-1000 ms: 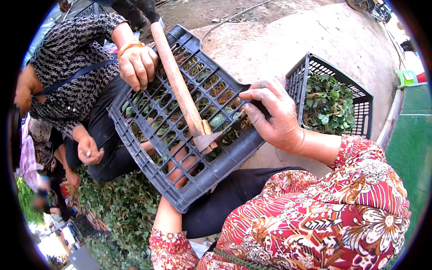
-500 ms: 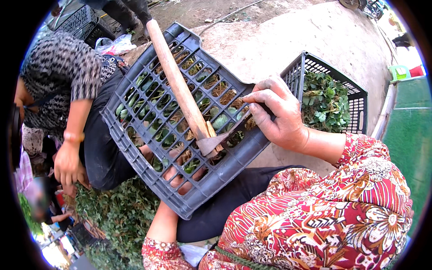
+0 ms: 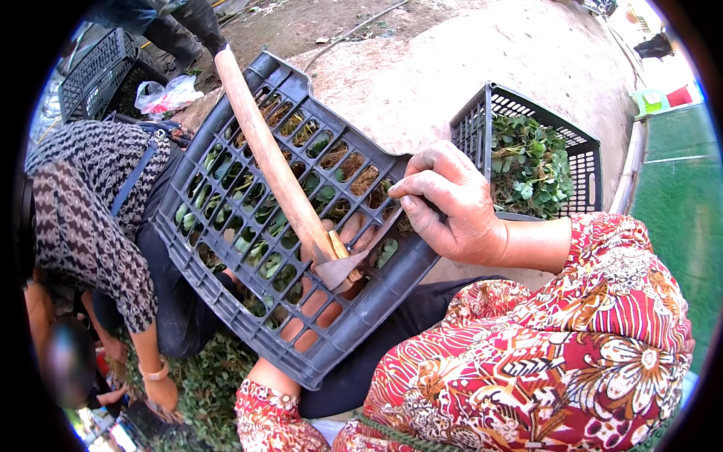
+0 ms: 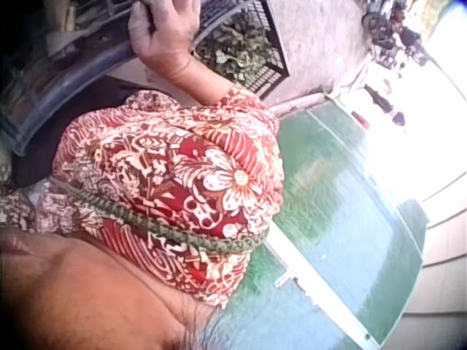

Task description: The person cleans dirt from the roots of plants by hand, picks off individual leaves, and gathers them into a bundle. The person then places the cleaned plant bundle into a plastic crate.

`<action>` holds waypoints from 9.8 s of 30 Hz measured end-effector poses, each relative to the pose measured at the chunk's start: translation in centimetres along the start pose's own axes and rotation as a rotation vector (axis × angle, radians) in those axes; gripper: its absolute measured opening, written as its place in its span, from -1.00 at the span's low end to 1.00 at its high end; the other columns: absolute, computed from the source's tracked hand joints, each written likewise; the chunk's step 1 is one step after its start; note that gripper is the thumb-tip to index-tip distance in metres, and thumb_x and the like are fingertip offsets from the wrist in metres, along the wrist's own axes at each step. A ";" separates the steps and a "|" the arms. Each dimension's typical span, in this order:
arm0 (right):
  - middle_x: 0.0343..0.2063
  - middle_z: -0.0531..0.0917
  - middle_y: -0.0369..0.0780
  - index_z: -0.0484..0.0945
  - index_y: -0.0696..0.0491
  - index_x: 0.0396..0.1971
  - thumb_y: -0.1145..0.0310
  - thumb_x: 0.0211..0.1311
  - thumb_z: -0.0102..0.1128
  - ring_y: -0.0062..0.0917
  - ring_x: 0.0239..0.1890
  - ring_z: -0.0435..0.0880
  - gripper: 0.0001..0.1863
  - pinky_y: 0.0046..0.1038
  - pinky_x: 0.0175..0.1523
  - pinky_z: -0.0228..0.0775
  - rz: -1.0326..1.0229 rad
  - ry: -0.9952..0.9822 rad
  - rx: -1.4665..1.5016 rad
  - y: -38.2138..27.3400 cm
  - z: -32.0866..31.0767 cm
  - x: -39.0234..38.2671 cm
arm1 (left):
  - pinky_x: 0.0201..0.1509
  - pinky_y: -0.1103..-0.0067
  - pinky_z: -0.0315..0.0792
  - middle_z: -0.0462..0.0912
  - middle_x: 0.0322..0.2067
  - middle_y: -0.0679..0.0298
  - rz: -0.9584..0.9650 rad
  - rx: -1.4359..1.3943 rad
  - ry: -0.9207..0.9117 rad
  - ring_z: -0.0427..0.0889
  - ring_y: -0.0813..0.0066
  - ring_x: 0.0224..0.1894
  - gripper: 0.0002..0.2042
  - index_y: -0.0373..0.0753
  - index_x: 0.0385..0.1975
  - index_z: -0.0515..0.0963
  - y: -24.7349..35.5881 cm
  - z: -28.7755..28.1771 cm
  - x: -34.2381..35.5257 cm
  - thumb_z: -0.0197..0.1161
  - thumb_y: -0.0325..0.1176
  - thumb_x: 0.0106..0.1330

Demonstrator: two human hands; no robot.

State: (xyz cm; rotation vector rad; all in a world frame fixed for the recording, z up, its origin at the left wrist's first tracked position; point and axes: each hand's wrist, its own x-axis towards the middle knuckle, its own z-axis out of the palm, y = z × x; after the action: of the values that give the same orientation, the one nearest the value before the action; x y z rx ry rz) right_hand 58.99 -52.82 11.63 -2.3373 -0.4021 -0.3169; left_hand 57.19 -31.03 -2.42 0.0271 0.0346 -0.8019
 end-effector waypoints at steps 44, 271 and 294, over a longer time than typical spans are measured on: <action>-0.27 0.55 -0.12 0.54 0.12 -0.18 0.37 0.08 0.18 -0.33 -0.18 0.53 -0.72 -0.40 -0.03 0.32 -0.054 0.268 0.266 -0.2 3.4 -2.0 | 0.10 0.32 0.33 0.56 -0.09 0.17 0.432 2.679 1.151 0.47 0.15 0.02 -0.59 -0.16 0.01 0.48 5.7 2.2 -27.8 0.26 -0.33 0.11; -0.34 0.60 -0.31 0.51 0.14 -0.09 0.32 0.28 0.09 -0.69 -0.34 0.52 -0.73 -0.61 -0.14 0.38 0.360 -1.592 0.481 -37.4 47.5 -29.2 | -0.04 0.72 0.33 0.63 -0.35 0.42 1.039 0.612 1.074 0.49 0.77 -0.20 -0.79 -0.28 -0.21 0.57 -13.9 -15.5 -62.7 0.23 -0.32 0.23; -0.21 0.51 -0.14 0.48 -0.10 -0.04 0.28 0.05 0.18 -0.26 -0.09 0.50 -0.60 -0.29 0.02 0.35 -0.458 -1.354 -0.151 -32.9 52.6 -32.1 | -0.23 0.64 0.37 0.46 -0.52 0.37 1.473 -0.199 1.188 0.45 0.60 -0.48 -0.75 -0.27 -0.18 0.44 -16.4 -19.5 -66.2 0.06 -0.20 0.36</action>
State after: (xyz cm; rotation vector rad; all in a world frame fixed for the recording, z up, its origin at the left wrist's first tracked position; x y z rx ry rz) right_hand 22.87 0.42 -15.55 -2.2406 -1.5664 1.1408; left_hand -1.02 5.79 -19.40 0.2992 1.0892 0.7838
